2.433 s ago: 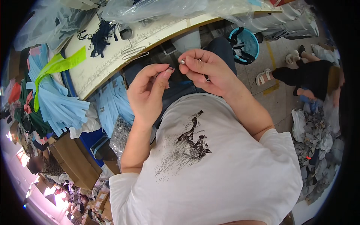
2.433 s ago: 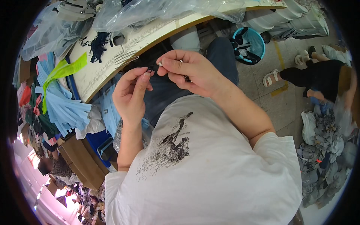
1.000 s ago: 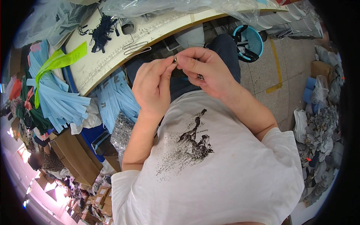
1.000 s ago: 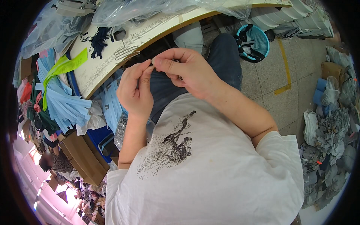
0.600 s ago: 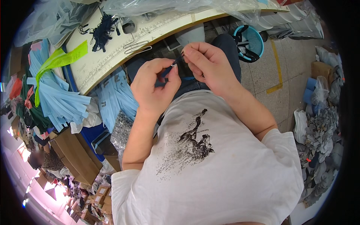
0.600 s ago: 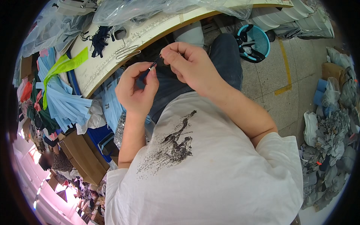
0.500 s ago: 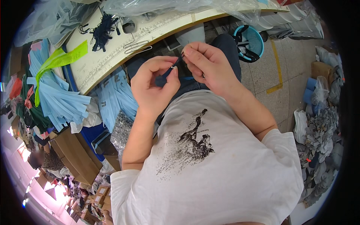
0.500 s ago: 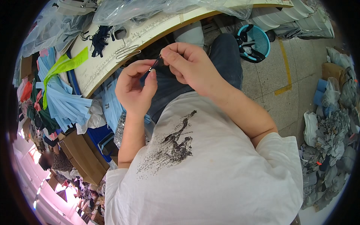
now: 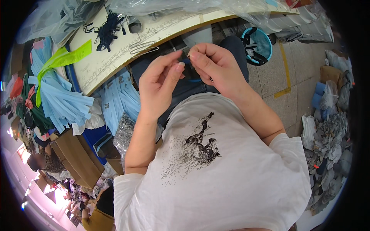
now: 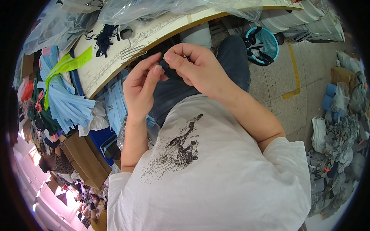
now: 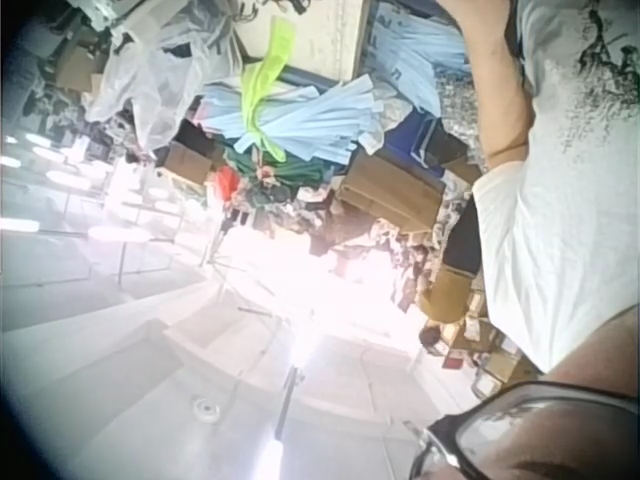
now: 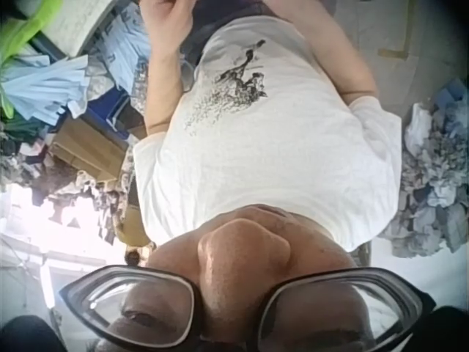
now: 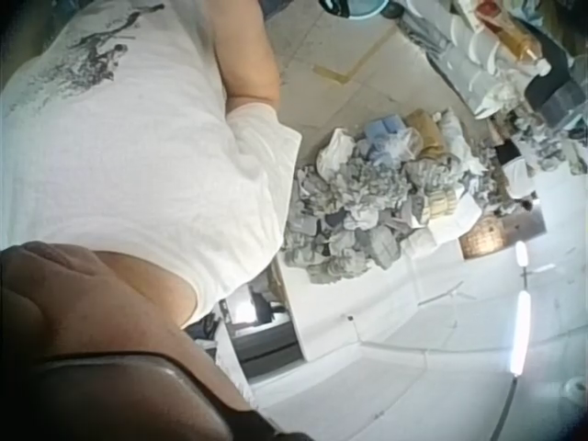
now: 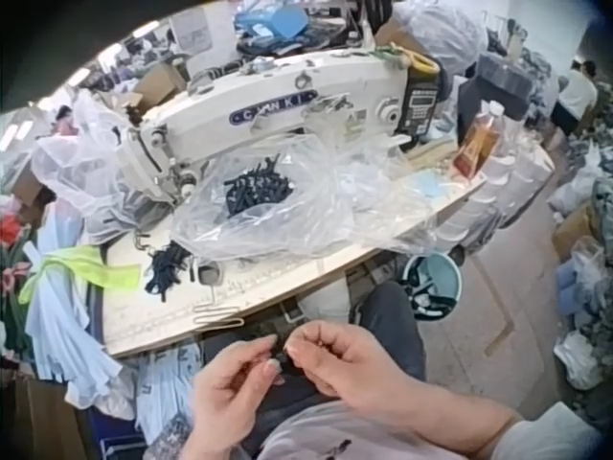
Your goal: Manually attaching small metal rings to fabric straps at a workstation.
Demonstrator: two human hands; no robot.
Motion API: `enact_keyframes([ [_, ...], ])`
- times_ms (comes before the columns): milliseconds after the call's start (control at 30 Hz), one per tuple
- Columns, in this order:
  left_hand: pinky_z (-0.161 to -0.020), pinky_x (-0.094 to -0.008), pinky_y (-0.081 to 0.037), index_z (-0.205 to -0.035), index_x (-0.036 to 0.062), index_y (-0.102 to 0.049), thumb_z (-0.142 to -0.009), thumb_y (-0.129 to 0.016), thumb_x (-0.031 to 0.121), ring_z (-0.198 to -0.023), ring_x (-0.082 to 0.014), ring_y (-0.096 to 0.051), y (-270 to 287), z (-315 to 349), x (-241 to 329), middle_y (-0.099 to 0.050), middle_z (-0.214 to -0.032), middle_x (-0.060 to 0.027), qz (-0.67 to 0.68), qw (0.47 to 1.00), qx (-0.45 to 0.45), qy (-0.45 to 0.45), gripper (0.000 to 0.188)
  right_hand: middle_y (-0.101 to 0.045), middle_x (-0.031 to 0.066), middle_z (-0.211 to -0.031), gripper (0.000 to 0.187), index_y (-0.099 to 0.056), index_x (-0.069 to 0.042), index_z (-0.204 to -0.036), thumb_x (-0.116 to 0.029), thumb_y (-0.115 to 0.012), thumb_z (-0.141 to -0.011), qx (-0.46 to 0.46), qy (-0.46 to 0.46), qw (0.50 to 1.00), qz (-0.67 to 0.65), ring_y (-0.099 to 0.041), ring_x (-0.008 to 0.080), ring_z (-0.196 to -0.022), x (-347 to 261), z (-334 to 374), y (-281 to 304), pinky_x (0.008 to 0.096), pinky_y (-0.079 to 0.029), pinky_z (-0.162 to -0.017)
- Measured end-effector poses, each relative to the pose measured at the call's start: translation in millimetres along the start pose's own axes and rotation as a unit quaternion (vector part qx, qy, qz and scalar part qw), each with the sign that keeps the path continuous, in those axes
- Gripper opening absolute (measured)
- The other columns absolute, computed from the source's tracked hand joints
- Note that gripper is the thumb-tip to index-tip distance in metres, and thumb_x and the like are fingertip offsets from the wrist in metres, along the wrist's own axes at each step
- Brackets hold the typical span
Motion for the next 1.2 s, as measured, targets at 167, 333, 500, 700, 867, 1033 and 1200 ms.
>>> enact_keyframes([
  [167,-0.071,-0.0193,-0.048,-0.106,-0.0044,-0.065,-0.089,-0.063,-0.003,-0.078,-0.0075,-0.059,1,1,-5,-0.064,-0.091,-0.0047,-0.011,0.999,-0.009,0.041,0.017,-0.047,-0.0078,-0.064,0.017,-0.063,-0.004,-0.098,-0.021,-0.060,-0.096,0.023,0.033,0.997,0.072,-0.034,-0.0015,-0.051,-3,1,0,0.0172,-0.023,-0.043],
  [333,-0.072,-0.0193,-0.048,-0.104,-0.0039,-0.065,-0.089,-0.064,-0.002,-0.081,-0.0079,-0.061,2,2,-3,-0.067,-0.090,-0.0051,0.011,1.000,-0.004,0.028,0.016,-0.048,-0.0083,-0.064,0.016,-0.064,-0.004,-0.098,-0.019,-0.061,-0.095,0.019,0.022,0.999,0.033,-0.035,-0.0016,-0.051,-1,1,2,0.0166,-0.024,-0.043],
  [500,-0.072,-0.0192,-0.048,-0.105,-0.0034,-0.065,-0.088,-0.064,-0.003,-0.082,-0.0081,-0.062,2,4,-2,-0.067,-0.089,-0.0051,-0.010,1.000,0.014,0.023,0.017,-0.051,-0.0078,-0.067,0.014,-0.064,-0.003,-0.098,-0.016,-0.063,-0.093,0.012,0.004,0.999,0.046,-0.034,-0.0020,-0.050,-3,-3,1,0.0170,-0.023,-0.042],
  [700,-0.071,-0.0193,-0.049,-0.108,-0.0027,-0.065,-0.087,-0.064,-0.004,-0.083,-0.0083,-0.062,2,4,2,-0.067,-0.090,-0.0053,-0.090,0.995,0.042,-0.013,0.020,-0.054,-0.0056,-0.071,0.013,-0.063,-0.003,-0.100,-0.013,-0.064,-0.092,0.009,0.008,0.998,0.069,-0.036,-0.0012,-0.050,1,-5,3,0.0177,-0.023,-0.041],
  [867,-0.070,-0.0206,-0.050,-0.108,-0.0043,-0.065,-0.087,-0.066,-0.003,-0.078,-0.0087,-0.062,7,4,-11,-0.069,-0.091,-0.0085,-0.061,0.997,0.030,0.038,0.021,-0.052,-0.0038,-0.073,0.013,-0.061,-0.003,-0.101,-0.012,-0.063,-0.092,0.021,-0.007,1.000,-0.013,-0.037,0.0002,-0.051,1,-3,5,0.0170,-0.025,-0.041],
  [1033,-0.070,-0.0237,-0.053,-0.106,-0.0043,-0.064,-0.088,-0.063,-0.004,-0.077,-0.0120,-0.064,8,2,-14,-0.070,-0.091,-0.0113,0.040,0.999,0.023,0.022,0.018,-0.049,-0.0049,-0.068,0.016,-0.062,-0.001,-0.101,-0.016,-0.063,-0.093,0.057,0.006,0.996,-0.071,-0.037,0.0015,-0.050,2,-4,11,0.0184,-0.024,-0.041],
  [1200,-0.070,-0.0304,-0.056,-0.103,-0.0036,-0.063,-0.089,-0.061,-0.003,-0.077,-0.0164,-0.065,4,-1,-20,-0.069,-0.091,-0.0141,0.238,0.971,-0.002,0.003,0.014,-0.046,-0.0044,-0.066,0.015,-0.060,-0.002,-0.101,-0.015,-0.061,-0.094,0.074,-0.015,0.989,-0.127,-0.037,0.0024,-0.053,3,-6,10,0.0186,-0.025,-0.041],
])
Point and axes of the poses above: each hand's wrist, its own z-axis away from the middle knuckle, its own y-axis out of the back of the hand, x = y × z, the point moved 6 cm from there along -z, towards the middle knuckle
